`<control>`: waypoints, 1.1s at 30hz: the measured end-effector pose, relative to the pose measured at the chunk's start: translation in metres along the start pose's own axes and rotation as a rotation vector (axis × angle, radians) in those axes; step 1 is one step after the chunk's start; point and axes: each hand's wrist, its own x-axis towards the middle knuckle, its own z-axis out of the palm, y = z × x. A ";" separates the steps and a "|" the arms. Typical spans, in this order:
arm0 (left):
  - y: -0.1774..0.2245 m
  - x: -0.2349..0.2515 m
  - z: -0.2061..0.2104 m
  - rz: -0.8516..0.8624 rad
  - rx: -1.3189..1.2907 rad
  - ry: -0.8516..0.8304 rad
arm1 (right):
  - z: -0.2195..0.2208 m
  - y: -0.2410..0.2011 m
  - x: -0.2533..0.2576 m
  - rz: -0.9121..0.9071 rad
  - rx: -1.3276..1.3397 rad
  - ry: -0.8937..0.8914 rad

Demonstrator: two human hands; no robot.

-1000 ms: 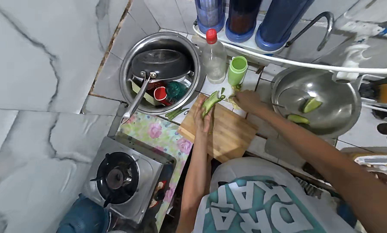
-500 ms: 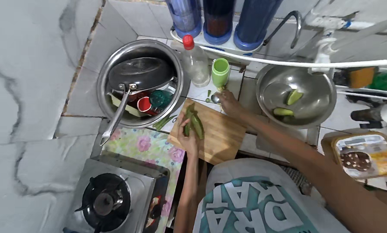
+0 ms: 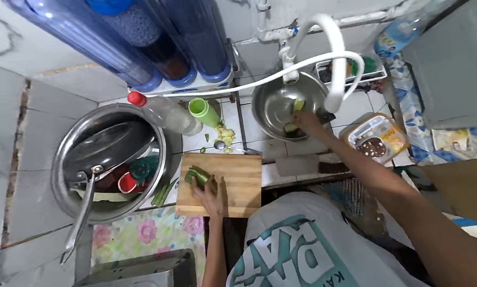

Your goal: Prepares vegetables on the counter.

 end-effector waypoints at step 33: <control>0.316 0.031 0.104 -1.106 -1.257 -0.396 | -0.035 -0.100 0.081 0.128 0.880 0.487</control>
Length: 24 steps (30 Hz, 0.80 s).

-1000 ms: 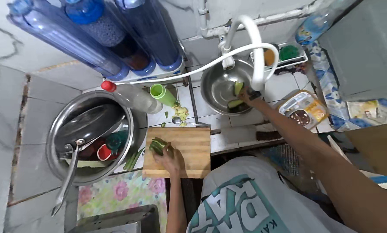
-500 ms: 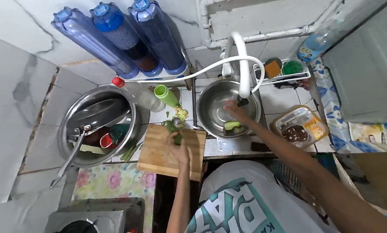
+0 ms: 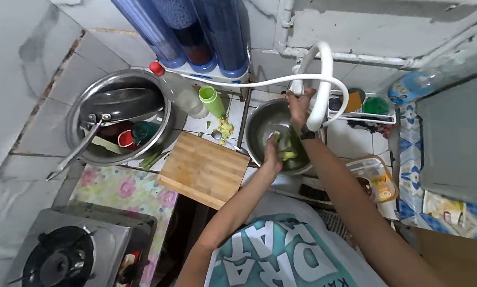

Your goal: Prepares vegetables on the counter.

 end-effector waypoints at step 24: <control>0.030 0.035 -0.038 -0.169 -0.130 0.048 | -0.095 -0.086 -0.170 -0.172 -0.071 -0.145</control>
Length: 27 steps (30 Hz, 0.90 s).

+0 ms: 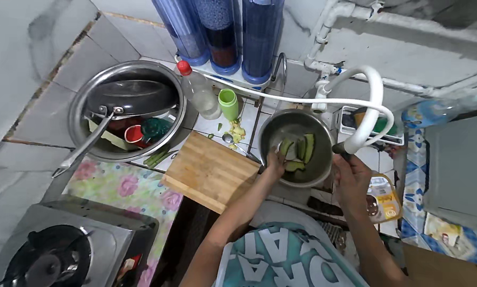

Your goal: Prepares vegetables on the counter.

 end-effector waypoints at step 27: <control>-0.038 -0.041 0.056 0.191 0.842 -0.476 | 0.052 0.071 0.015 0.756 0.194 0.187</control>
